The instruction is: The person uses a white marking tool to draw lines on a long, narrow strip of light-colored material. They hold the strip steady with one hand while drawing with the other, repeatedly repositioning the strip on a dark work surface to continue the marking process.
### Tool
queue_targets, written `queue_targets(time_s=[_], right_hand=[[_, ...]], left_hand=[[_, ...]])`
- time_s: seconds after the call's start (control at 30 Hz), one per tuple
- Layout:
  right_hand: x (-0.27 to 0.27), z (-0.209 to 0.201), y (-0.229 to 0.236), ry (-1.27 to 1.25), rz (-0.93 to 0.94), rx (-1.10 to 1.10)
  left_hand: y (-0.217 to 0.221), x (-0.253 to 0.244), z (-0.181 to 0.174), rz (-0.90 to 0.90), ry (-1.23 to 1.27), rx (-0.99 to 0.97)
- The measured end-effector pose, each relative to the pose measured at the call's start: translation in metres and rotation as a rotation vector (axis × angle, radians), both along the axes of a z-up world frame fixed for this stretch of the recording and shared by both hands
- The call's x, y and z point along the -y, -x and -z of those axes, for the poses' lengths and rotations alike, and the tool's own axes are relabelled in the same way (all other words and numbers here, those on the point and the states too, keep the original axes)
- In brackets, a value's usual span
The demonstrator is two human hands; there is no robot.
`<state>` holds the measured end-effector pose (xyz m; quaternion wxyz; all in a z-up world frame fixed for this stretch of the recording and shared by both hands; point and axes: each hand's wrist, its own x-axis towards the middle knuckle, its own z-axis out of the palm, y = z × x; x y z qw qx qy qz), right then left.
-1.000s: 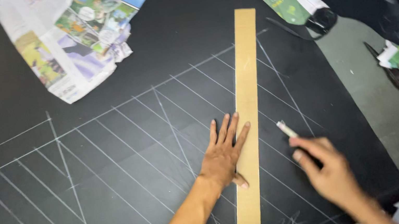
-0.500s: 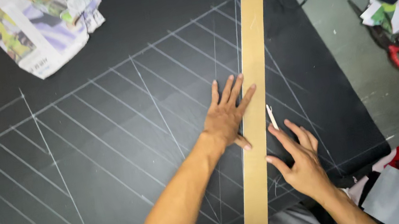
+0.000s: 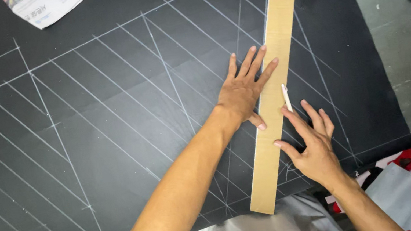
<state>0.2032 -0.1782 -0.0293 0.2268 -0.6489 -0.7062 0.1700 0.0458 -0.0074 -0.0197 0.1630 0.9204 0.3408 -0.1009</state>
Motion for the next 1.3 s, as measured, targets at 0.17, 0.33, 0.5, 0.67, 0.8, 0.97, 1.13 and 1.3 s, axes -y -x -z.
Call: queue_targets(time_s=[0.17,0.33,0.5,0.67,0.8,0.97,1.13,1.3], right_hand=[[0.0001,0.0009,-0.0029,0.013,0.002,-0.02],[0.0004,0.0005,-0.0028,0.026,0.0,-0.028],[0.0002,-0.0008,-0.0014,0.031,0.001,-0.017],[0.0001,-0.0005,-0.0017,0.034,-0.001,-0.012],[-0.0013,-0.0007,-0.0024,0.027,-0.003,-0.018],[-0.0013,-0.003,-0.0007,0.02,0.004,-0.017],[-0.0012,-0.0026,-0.0009,0.021,0.009,-0.017],[-0.0022,-0.0046,-0.0005,0.006,0.012,-0.023]], left_hand=[[-0.0022,0.0013,-0.0035,-0.012,0.028,-0.021],[-0.0034,0.0023,-0.0017,-0.022,0.026,-0.017],[-0.0033,-0.0003,-0.0021,-0.018,0.06,-0.011],[-0.0027,-0.0002,-0.0015,-0.019,0.061,0.0],[-0.0006,0.0009,-0.0011,-0.013,0.042,0.009],[-0.001,0.0005,-0.0019,-0.006,0.04,0.013],[-0.001,0.0004,0.0001,-0.011,0.037,0.01],[-0.0007,0.0005,-0.0052,-0.011,0.031,-0.003]])
